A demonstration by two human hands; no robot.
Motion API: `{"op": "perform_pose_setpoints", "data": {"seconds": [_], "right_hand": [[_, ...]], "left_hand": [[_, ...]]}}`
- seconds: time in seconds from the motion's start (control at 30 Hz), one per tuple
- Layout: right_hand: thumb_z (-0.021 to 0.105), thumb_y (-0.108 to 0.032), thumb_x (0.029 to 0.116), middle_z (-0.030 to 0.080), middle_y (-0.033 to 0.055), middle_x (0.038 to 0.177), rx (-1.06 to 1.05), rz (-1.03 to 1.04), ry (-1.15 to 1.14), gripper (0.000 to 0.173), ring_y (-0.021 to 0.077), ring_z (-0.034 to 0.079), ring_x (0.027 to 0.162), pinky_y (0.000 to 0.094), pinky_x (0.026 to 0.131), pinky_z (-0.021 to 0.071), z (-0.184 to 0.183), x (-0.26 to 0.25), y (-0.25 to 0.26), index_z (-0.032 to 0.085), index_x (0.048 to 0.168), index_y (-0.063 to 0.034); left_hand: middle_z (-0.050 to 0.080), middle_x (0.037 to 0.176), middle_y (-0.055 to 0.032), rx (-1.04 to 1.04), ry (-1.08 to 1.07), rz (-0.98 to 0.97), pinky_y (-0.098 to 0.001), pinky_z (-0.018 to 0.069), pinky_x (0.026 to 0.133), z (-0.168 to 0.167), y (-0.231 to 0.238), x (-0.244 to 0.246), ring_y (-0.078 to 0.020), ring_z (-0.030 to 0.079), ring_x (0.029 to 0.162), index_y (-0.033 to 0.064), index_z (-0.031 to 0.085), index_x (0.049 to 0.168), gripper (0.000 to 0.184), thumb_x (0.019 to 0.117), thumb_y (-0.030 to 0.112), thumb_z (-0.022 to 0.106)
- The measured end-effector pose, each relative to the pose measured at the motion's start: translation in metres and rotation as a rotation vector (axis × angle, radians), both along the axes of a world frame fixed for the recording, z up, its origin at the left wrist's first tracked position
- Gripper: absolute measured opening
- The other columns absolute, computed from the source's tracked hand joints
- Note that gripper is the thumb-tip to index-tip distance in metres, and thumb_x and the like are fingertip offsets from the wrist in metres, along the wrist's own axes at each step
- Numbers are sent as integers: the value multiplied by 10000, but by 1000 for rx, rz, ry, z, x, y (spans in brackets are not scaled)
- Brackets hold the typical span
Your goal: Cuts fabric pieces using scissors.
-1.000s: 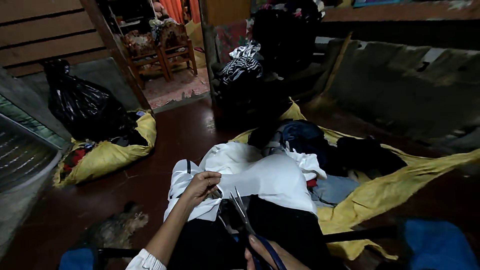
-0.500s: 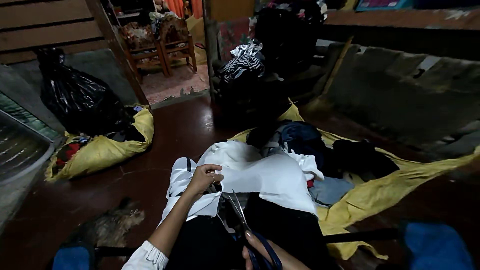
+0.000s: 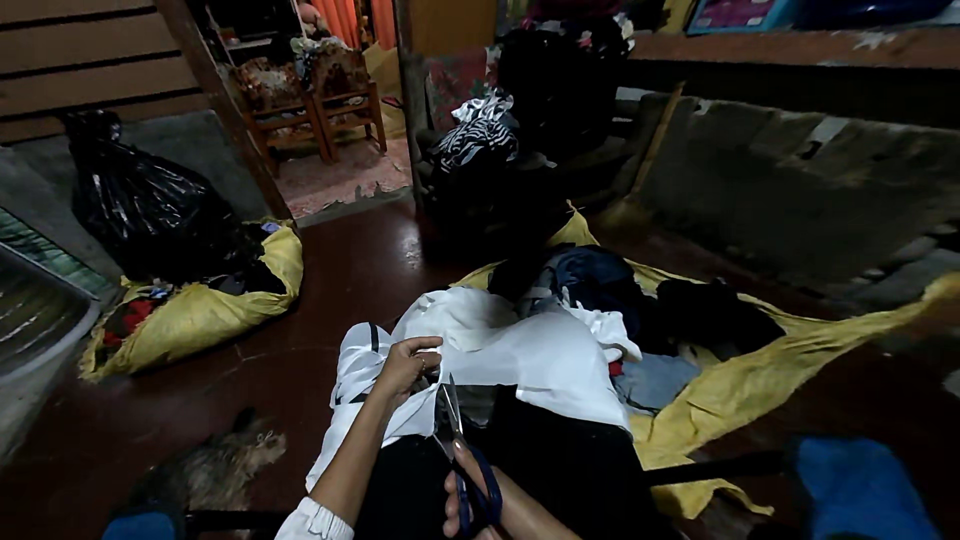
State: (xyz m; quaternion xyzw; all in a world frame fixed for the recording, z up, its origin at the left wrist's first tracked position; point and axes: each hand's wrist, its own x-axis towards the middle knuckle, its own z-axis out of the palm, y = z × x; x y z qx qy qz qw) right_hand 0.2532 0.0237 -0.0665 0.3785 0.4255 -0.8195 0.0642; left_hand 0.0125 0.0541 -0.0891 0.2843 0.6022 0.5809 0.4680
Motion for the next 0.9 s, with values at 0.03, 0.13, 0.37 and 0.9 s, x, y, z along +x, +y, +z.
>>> {"op": "perform_pose_setpoints", "data": {"seconds": [0.03, 0.13, 0.37, 0.9], "right_hand": [[355, -600, 1071, 645, 68, 873, 8, -19, 2, 577, 230, 686, 833, 444, 758, 598, -1, -5, -3, 568, 1142, -69], [354, -569, 1082, 632, 64, 853, 85, -53, -9, 553, 223, 678, 795, 421, 724, 593, -12, -19, -10, 561, 1152, -61], [384, -509, 1095, 613, 61, 791, 136, -158, 54, 497, 200, 667, 708, 356, 626, 585, -25, -34, -16, 551, 1157, -45], [382, -505, 1097, 604, 68, 784, 38, -230, 126, 489, 225, 676, 702, 403, 656, 613, -18, -48, -18, 544, 1113, -43]], "left_hand": [[706, 958, -126, 6, -1, 10, -319, 570, 734, 0, -1, 1, -153, 652, 742, -9, 664, 1255, 330, 927, -47, 669], [704, 878, -133, 17, 0, 24, -310, 584, 699, 2, -6, 3, -153, 657, 690, -8, 628, 1313, 398, 921, -55, 676], [684, 793, -73, 35, 117, -24, -292, 547, 689, 0, -19, 1, -108, 625, 671, 65, 568, 1418, 565, 873, -7, 700], [537, 1441, -93, 70, 100, -95, -318, 577, 710, -1, -31, -1, -157, 661, 860, 149, 533, 1476, 749, 787, -94, 699]]}}
